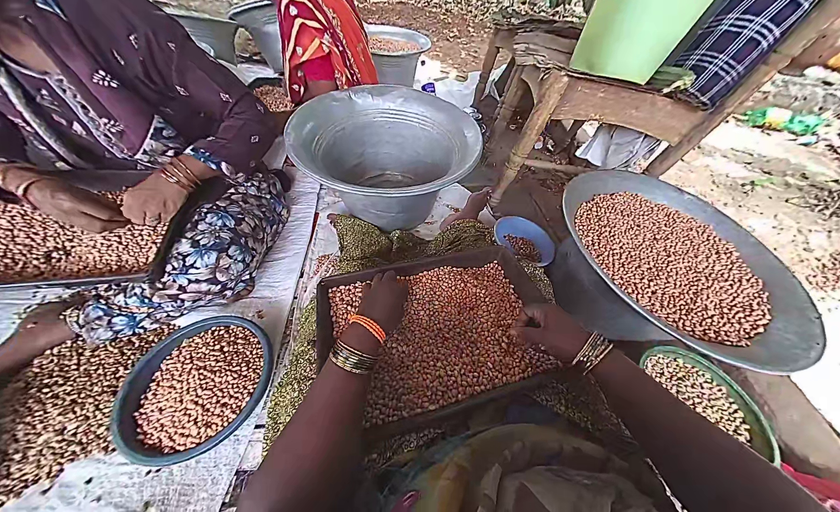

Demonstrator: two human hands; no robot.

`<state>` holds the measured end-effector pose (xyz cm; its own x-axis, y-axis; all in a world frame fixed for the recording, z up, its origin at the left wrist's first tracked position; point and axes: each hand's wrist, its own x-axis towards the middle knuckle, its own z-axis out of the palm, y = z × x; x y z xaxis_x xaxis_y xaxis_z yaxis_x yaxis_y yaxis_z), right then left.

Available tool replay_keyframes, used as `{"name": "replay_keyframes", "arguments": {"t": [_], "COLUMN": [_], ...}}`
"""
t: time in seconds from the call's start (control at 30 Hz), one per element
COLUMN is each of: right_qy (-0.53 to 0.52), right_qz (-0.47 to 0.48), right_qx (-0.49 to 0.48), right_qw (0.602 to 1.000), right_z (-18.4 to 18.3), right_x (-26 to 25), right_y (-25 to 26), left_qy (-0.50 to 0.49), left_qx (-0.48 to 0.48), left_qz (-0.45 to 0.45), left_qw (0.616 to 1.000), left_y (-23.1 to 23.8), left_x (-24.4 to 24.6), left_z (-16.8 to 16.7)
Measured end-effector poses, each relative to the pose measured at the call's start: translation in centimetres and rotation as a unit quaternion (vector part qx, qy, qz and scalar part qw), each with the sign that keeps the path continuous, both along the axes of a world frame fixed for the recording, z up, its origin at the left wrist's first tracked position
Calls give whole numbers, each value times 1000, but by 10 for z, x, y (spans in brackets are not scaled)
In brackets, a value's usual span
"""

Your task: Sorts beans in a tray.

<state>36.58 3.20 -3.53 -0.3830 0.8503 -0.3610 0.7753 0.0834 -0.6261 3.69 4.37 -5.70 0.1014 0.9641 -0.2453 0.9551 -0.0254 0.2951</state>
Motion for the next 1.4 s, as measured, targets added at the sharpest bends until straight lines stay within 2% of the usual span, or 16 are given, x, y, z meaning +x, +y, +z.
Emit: {"name": "replay_keyframes", "arguments": {"t": [0.1, 0.17, 0.23, 0.3, 0.43, 0.5, 0.63, 0.7, 0.77, 0.93, 1.1, 1.17, 1.23, 1.33, 1.37, 1.4], "right_qy": [155, 140, 16, -145, -328, -380, -227, -156, -132, -101, -102, -41, 89, 361, 384, 361], "right_qz": [17, 89, 188, 238, 232, 217, 175, 194, 203, 144, 79, 21, -59, -140, -142, -126], "right_qx": [-75, -56, -6, -11, -33, -34, 70, 104, 119, 122, 84, 80, 57, -34, -59, -62], "right_qw": [985, 985, 982, 960, 915, 898, 955, 963, 963, 977, 988, 996, 993, 921, 911, 922], "right_z": [-4, -12, -19, -20, -9, 0, 13, 6, -8, -28, -24, -26, -28, -33, -32, -31], "right_x": [-16, -32, -42, -49, -37, -33, -40, -46, -48, -44, -44, -37, -29, -30, -33, -38], "right_y": [-2, -4, -3, 2, 17, 27, 43, 49, 52, 51, 53, 60, 63, 58, 54, 50], "left_qy": [-66, -112, -139, -146, -123, -99, -71, -62, -43, 9, -29, -66, -91, -129, -141, -151], "left_qx": [11, 8, 20, 44, 58, 67, 62, 51, 36, 17, 66, 81, 89, 112, 113, 110], "left_qz": [-55, -120, -154, -170, -204, -225, -186, -152, -118, -12, 57, 53, 27, -43, -72, -105], "left_qw": [996, 986, 978, 974, 969, 967, 978, 985, 991, 1000, 996, 993, 992, 984, 981, 977], "left_y": [3, 4, 3, 1, -5, -4, 0, 3, 7, 7, 6, 4, 3, 3, 3, 2], "left_x": [4, 6, 12, 21, 45, 55, 61, 54, 43, 24, 20, 22, 24, 28, 30, 32], "left_z": [-8, -11, -17, -24, -28, -33, -36, -33, -30, -17, -13, -13, -14, -22, -25, -27]}}
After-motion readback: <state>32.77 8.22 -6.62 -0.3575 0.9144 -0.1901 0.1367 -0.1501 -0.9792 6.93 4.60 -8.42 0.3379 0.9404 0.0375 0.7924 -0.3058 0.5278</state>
